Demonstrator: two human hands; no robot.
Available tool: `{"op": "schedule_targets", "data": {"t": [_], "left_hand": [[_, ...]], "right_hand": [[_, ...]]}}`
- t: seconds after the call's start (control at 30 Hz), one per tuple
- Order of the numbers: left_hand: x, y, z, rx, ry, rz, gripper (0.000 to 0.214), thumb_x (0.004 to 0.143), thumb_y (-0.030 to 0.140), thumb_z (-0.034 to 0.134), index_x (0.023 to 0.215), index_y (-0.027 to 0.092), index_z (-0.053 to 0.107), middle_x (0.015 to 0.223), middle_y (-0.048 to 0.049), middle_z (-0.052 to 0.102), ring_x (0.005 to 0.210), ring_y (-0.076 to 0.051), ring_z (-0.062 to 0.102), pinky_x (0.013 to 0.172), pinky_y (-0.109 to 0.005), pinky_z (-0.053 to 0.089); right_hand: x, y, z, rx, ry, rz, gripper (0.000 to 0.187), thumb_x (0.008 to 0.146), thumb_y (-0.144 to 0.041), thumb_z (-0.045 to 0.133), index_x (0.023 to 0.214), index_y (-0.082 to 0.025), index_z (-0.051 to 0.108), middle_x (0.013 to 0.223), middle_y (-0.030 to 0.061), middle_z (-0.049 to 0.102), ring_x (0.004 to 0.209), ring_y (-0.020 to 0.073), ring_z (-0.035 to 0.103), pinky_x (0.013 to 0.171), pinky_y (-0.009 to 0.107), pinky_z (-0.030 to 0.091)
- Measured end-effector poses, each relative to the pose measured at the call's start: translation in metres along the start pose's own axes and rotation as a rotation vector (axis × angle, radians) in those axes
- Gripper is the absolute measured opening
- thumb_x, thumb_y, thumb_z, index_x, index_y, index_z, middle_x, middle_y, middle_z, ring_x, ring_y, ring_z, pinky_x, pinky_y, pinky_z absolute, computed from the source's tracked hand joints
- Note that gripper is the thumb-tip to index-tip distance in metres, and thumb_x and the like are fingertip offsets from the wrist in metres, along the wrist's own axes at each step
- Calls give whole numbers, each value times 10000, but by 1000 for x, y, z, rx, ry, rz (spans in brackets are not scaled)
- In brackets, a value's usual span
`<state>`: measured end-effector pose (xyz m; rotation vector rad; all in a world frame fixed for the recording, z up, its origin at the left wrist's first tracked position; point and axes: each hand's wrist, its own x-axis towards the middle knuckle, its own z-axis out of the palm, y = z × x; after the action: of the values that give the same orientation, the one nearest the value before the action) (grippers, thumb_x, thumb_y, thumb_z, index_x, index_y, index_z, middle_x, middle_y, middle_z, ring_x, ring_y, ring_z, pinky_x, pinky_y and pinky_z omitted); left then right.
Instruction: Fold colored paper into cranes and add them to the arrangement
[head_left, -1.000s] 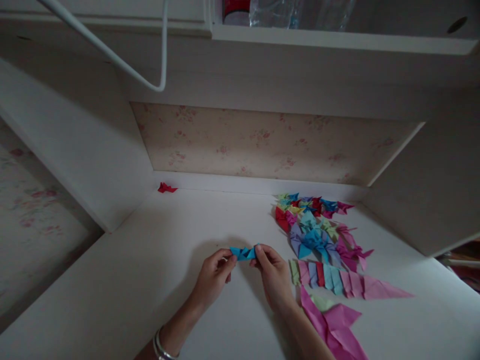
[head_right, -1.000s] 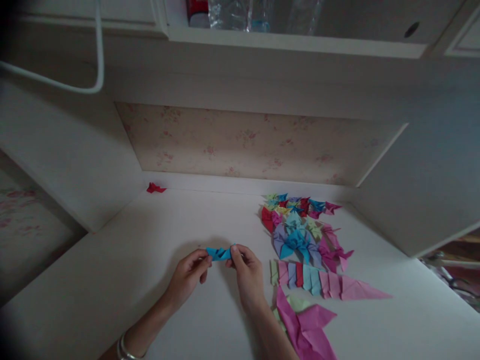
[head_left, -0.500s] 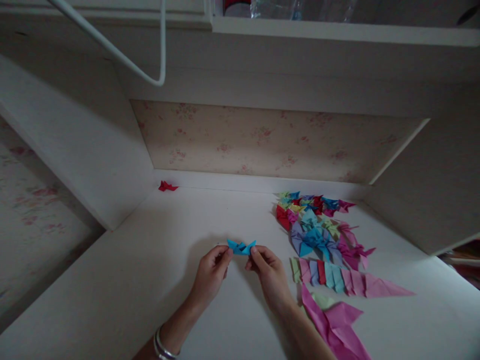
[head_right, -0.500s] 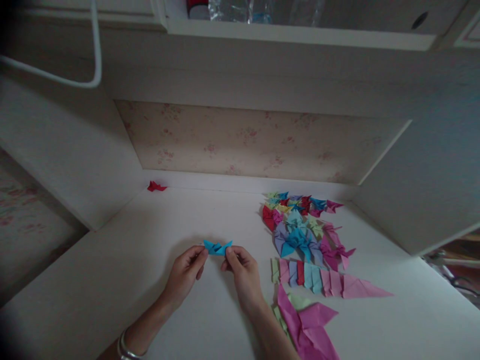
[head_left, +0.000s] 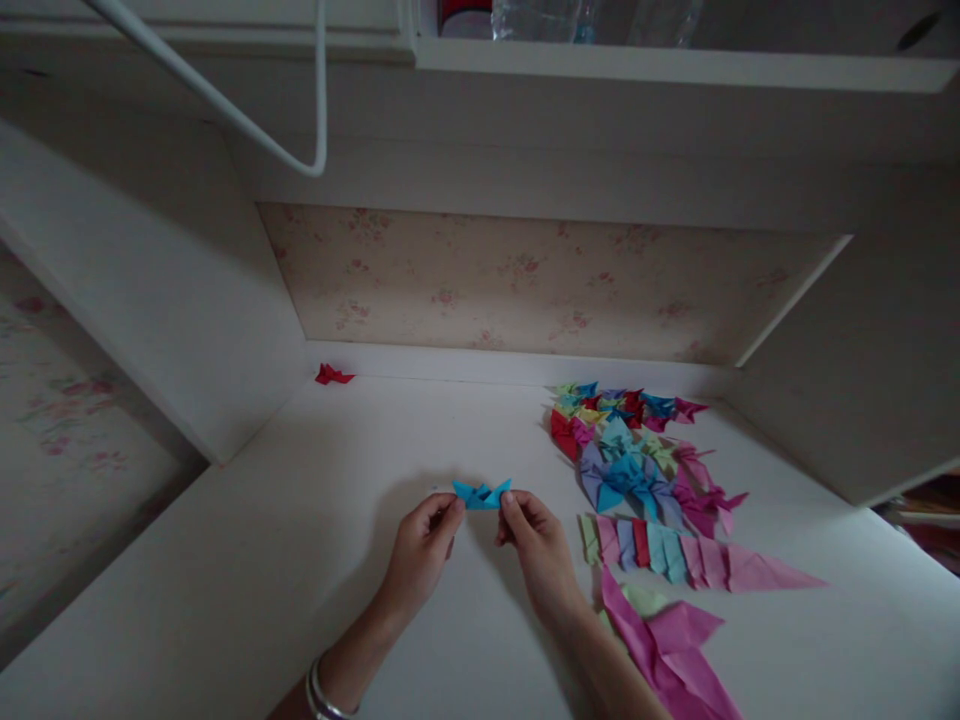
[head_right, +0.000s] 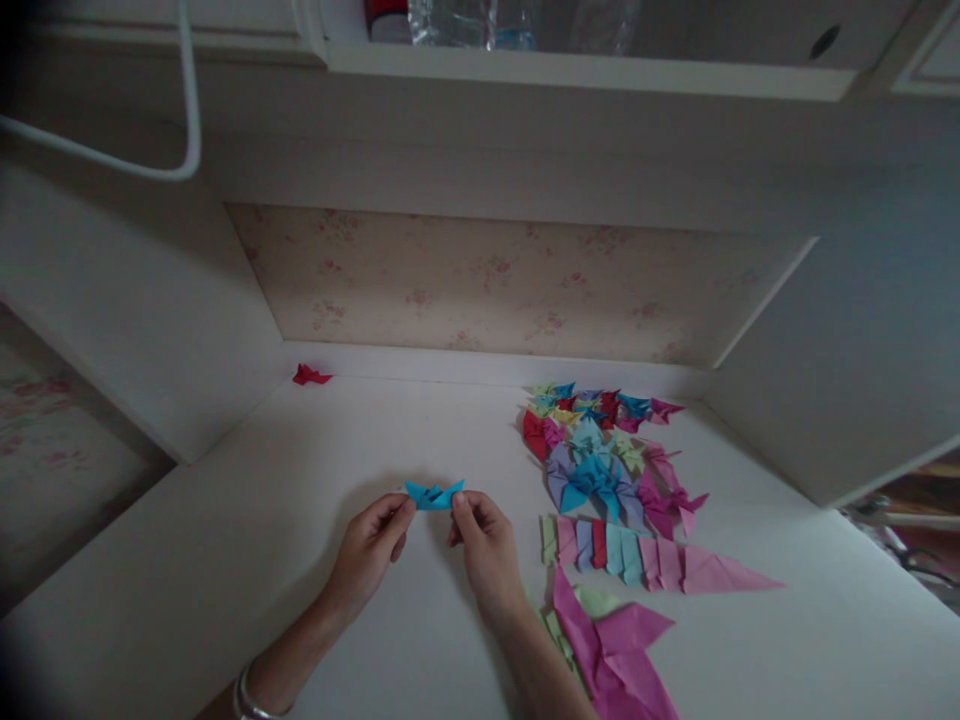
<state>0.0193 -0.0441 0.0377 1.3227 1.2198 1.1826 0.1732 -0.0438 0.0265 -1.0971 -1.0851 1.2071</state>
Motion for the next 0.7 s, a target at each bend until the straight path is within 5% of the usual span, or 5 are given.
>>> {"op": "schedule_targets", "data": {"t": [0.7], "left_hand": [[-3,1,4,-33,-2,-30,292,834,442,531,770,162,587,488,85,334,441,-78,306,428,-196,238]], "right_hand": [[-2,-5,-1,-77,45,-32,328,855,-472,538,738,-172,598,569,-25,472,552,125,418,533,237,321]]}}
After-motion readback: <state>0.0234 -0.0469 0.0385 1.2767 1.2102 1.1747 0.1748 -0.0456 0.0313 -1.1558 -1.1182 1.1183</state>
